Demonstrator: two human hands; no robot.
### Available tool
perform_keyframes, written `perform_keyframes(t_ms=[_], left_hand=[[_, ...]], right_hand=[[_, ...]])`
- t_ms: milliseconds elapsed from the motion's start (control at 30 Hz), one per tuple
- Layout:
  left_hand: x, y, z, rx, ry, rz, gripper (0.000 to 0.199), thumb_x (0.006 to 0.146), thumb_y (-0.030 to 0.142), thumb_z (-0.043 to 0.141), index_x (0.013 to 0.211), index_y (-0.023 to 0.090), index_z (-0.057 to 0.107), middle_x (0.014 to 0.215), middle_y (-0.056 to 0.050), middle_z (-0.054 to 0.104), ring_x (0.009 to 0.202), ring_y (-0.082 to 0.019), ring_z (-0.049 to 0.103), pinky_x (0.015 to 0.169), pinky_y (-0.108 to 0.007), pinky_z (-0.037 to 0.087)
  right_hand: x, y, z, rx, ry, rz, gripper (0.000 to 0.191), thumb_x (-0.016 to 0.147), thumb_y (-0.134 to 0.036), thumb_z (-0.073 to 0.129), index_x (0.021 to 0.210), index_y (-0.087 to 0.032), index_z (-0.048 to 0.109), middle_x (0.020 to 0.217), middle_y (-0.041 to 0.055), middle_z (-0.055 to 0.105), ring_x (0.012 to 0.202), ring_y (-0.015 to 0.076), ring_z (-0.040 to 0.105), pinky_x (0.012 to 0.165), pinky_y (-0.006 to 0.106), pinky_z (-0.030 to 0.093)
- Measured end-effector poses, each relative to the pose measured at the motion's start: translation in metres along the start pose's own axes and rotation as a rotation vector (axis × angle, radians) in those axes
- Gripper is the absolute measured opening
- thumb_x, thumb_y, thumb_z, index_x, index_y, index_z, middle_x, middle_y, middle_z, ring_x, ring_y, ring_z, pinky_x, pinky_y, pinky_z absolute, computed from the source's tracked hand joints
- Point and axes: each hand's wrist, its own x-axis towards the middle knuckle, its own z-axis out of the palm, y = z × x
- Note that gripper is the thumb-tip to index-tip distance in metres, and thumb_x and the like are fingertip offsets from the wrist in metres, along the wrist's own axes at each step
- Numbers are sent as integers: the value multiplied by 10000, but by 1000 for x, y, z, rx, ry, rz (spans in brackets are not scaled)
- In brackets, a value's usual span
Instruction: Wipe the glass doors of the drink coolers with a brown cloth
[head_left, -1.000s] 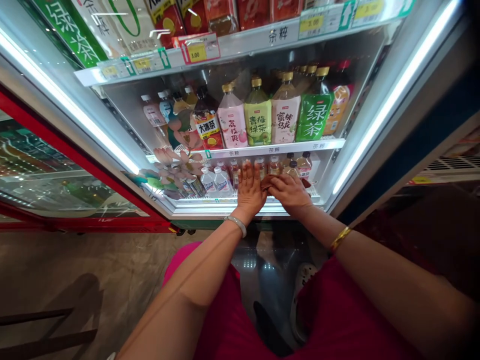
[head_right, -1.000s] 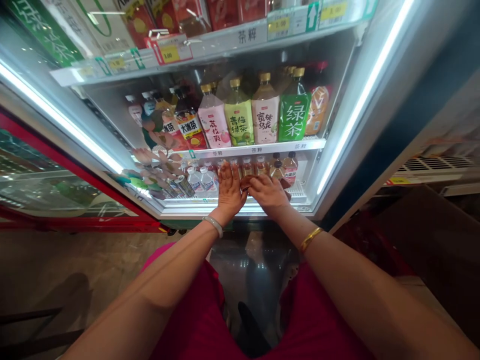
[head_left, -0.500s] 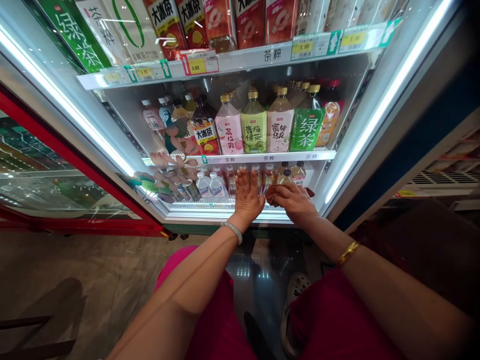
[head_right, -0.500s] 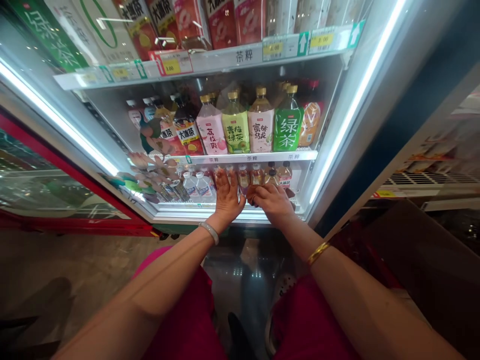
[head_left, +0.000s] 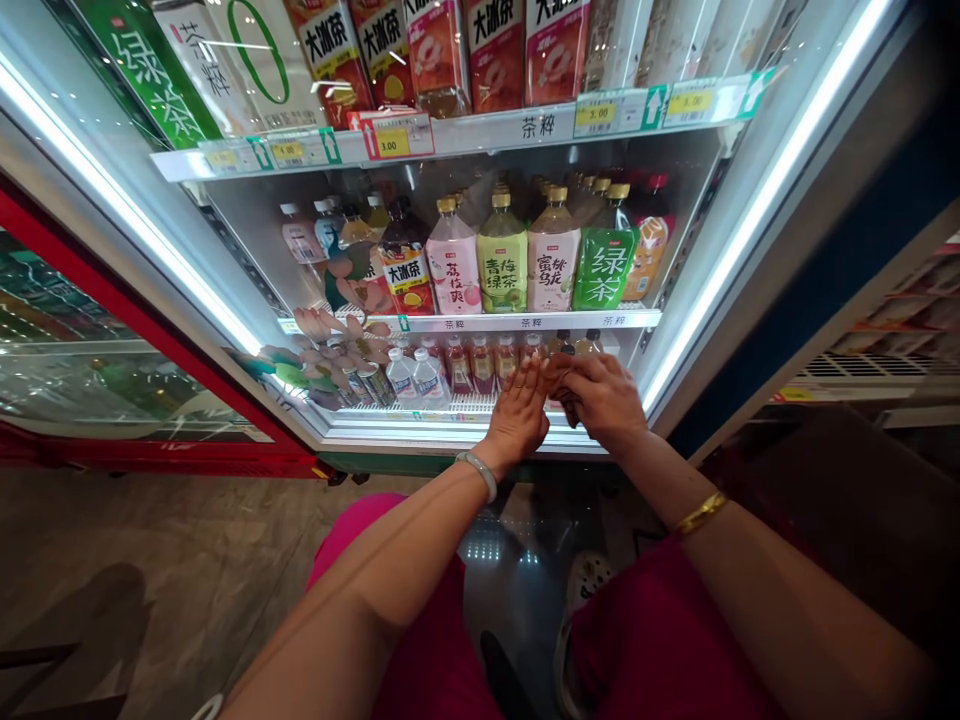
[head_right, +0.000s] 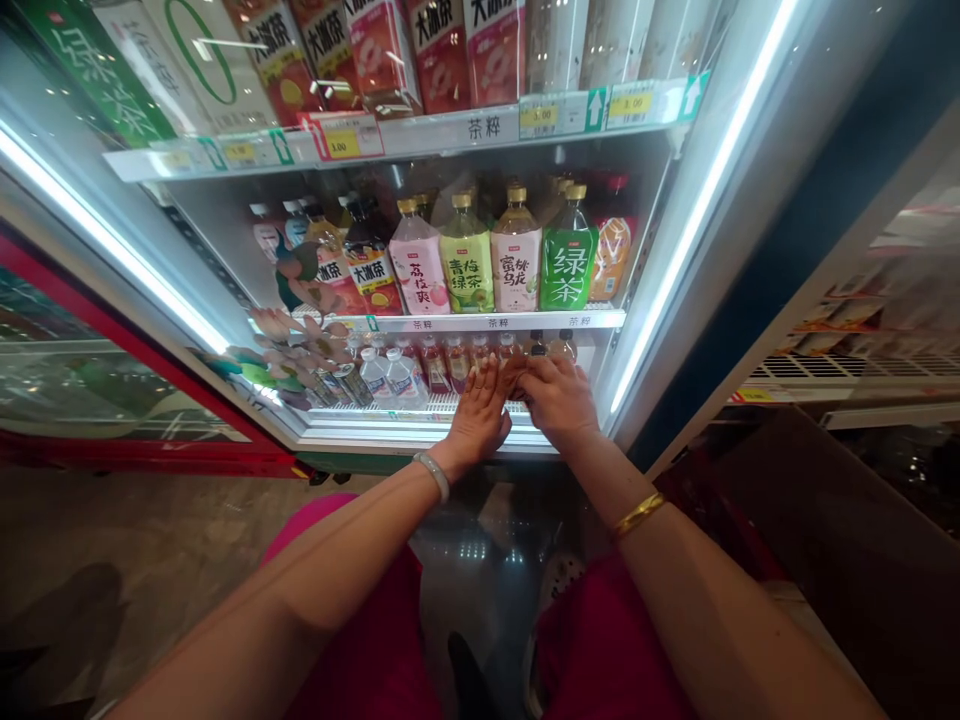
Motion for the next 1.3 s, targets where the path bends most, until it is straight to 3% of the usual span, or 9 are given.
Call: perform_keyframes(t_ms=[200,433,500,633,700,900,1067,1200,1300], left_hand=[[13,-2,-14,-1,47,8,928,889,188,532,1656,124,14,1724,-157,85,1602,-291,-1,1332,-537,105],[8,1,-8,-20,-3,12,934,928,179,509,1645,132,-86,1721,-162,-8,1606,-301,2,1321,-561,155],[10,1,-8,-23,10,12,926,934,190,510,1647,132,-78,1720,-158,-27,1606,-303,-3,1320,-561,156],[15,0,-11,-19,67,35,913,936,197,513,1652,137,-51,1721,-141,-53,1606,-295,-36,1326,-550,135],[15,1,-13,-14,80,70,905,931,175,499,1652,134,-47,1724,-135,-36,1607,-281,-46,1330,-540,124],[10,3,-11,-11,20,115,836,909,137,478,1652,109,96,1729,-138,67,1611,-258,-39,1334,-510,123],[14,3,-14,-22,18,91,768,928,150,474,1639,111,186,1725,-154,93,1603,-276,-66,1328,-545,113],[17,3,-23,-37,34,56,843,912,143,493,1656,143,97,1728,-124,-26,1607,-285,-59,1328,-546,110],[17,0,-28,-47,50,44,911,897,132,511,1661,174,16,1719,-97,-110,1605,-290,-70,1329,-543,102]], right_hand=[[2,23,-9,-6,161,170,238,802,-139,606,963,-227,757,1189,89,652,1072,272,516,895,421,488],[-4,-10,-6,31,-204,150,241,877,-209,581,996,-271,781,1229,72,686,1140,286,523,919,424,464],[0,-3,-14,37,-131,203,282,868,-181,547,1015,-265,772,1226,79,669,1159,284,522,977,431,458],[7,26,-24,27,243,377,387,813,-163,535,1159,-218,700,1305,134,557,1250,325,476,1101,523,402],[7,34,-20,23,323,419,460,800,-184,548,1251,-200,638,1359,167,489,1293,357,442,1108,581,387],[-13,21,10,-63,128,243,597,855,-420,652,1404,-217,535,1532,185,342,1470,411,249,1182,644,264],[-17,21,18,-155,-13,132,340,901,-405,635,1223,-307,678,1509,94,462,1491,367,245,1172,603,246],[5,39,-9,-172,123,146,219,887,-376,643,1054,-262,726,1344,103,582,1289,314,461,1059,499,383],[17,68,-46,-135,438,307,254,803,-269,675,1041,-184,699,1263,159,571,1165,347,524,983,517,425]])
